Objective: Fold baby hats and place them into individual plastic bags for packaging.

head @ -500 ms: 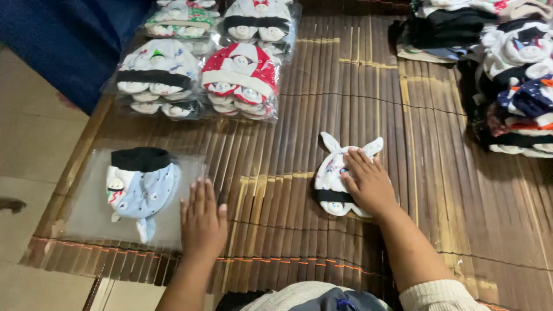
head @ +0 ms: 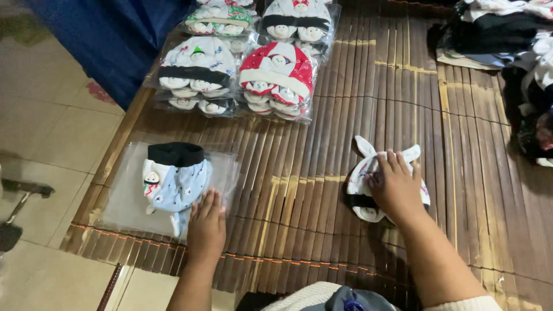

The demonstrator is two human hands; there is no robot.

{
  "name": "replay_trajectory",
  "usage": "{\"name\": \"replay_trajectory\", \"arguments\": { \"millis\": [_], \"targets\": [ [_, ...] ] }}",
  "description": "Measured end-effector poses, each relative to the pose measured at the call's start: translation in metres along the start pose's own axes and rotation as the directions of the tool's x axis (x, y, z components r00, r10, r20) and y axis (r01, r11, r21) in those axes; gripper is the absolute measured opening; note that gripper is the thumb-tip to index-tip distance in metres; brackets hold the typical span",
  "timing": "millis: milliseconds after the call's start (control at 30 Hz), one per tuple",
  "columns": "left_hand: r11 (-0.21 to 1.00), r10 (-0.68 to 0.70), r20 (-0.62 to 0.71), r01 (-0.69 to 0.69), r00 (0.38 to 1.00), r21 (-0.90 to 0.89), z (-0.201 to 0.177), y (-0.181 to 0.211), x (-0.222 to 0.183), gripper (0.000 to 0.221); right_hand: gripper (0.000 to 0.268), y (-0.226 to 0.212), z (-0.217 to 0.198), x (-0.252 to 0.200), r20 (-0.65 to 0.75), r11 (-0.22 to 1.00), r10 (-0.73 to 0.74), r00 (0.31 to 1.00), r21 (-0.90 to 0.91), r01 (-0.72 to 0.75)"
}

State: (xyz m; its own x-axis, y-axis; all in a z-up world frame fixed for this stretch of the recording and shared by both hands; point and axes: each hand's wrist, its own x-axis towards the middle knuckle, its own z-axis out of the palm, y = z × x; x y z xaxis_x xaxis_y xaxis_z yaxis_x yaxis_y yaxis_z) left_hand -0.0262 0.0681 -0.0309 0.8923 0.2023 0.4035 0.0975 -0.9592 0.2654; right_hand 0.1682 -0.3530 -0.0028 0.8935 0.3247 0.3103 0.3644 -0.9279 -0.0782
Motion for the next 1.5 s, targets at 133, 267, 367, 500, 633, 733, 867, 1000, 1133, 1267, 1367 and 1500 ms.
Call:
{"name": "replay_trajectory", "arguments": {
  "millis": [133, 267, 367, 500, 633, 733, 867, 1000, 1133, 1267, 1367, 1500],
  "targets": [
    [0.986, -0.059, -0.073, 0.047, 0.996, -0.163, -0.016, 0.012, 0.008, 0.043, 0.064, -0.103, -0.059, 0.017, -0.13, 0.945, -0.174, 0.976, 0.258, 0.203],
    [0.979, -0.047, -0.1, 0.026, 0.994, -0.2, -0.024, 0.02, 0.012, 0.045, 0.063, -0.174, -0.082, 0.019, 0.164, 0.503, -0.5, 0.851, 0.854, 0.131],
    [0.992, -0.016, -0.078, 0.006, 0.997, -0.128, -0.023, 0.024, 0.012, 0.043, 0.065, -0.209, -0.055, 0.02, 0.182, 0.339, -0.679, 0.711, 0.937, 0.084],
    [0.992, 0.017, -0.015, -0.018, 1.0, -0.121, -0.019, 0.025, 0.007, 0.06, 0.06, -0.245, -0.013, 0.023, 0.194, 0.205, -0.724, 0.661, 0.977, -0.063],
    [0.996, 0.012, -0.062, -0.017, 0.998, -0.083, -0.026, 0.034, 0.011, 0.043, 0.054, -0.26, 0.007, 0.024, 0.338, 0.06, -0.667, 0.664, 0.913, -0.404],
    [0.997, 0.047, -0.061, -0.051, 0.997, -0.053, -0.037, 0.039, 0.013, 0.043, 0.049, -0.259, 0.025, 0.02, 0.48, 0.038, -0.617, 0.624, 0.809, -0.586],
    [0.995, 0.098, -0.189, -0.096, 0.977, 0.018, -0.035, 0.033, 0.02, 0.028, 0.044, -0.261, 0.053, 0.008, 0.4, -0.092, -0.579, 0.711, 0.834, -0.544],
    [0.994, 0.002, -0.083, 0.007, 0.997, 0.109, -0.017, 0.018, 0.025, 0.035, 0.04, -0.26, 0.073, 0.0, 0.325, -0.215, -0.494, 0.806, 0.853, -0.476],
    [0.982, -0.013, -0.012, 0.015, 1.0, 0.188, -0.012, 0.009, 0.024, 0.054, 0.038, -0.251, 0.051, 0.001, 0.378, -0.094, -0.442, 0.814, 0.883, -0.461],
    [0.964, 0.041, -0.069, -0.021, 0.997, 0.265, -0.011, -0.002, 0.019, 0.058, 0.037, -0.233, 0.03, 0.0, 0.394, -0.02, -0.387, 0.833, 0.9, -0.435],
    [0.959, 0.068, -0.112, -0.034, 0.991, 0.281, -0.01, -0.007, 0.017, 0.059, 0.037, -0.215, 0.002, 0.001, 0.424, 0.061, -0.356, 0.833, 0.9, -0.432],
    [0.967, 0.032, -0.054, -0.017, 0.998, 0.256, -0.011, -0.009, 0.016, 0.059, 0.035, -0.197, -0.045, 0.006, 0.537, 0.222, -0.212, 0.817, 0.84, -0.495]
  ]
}}
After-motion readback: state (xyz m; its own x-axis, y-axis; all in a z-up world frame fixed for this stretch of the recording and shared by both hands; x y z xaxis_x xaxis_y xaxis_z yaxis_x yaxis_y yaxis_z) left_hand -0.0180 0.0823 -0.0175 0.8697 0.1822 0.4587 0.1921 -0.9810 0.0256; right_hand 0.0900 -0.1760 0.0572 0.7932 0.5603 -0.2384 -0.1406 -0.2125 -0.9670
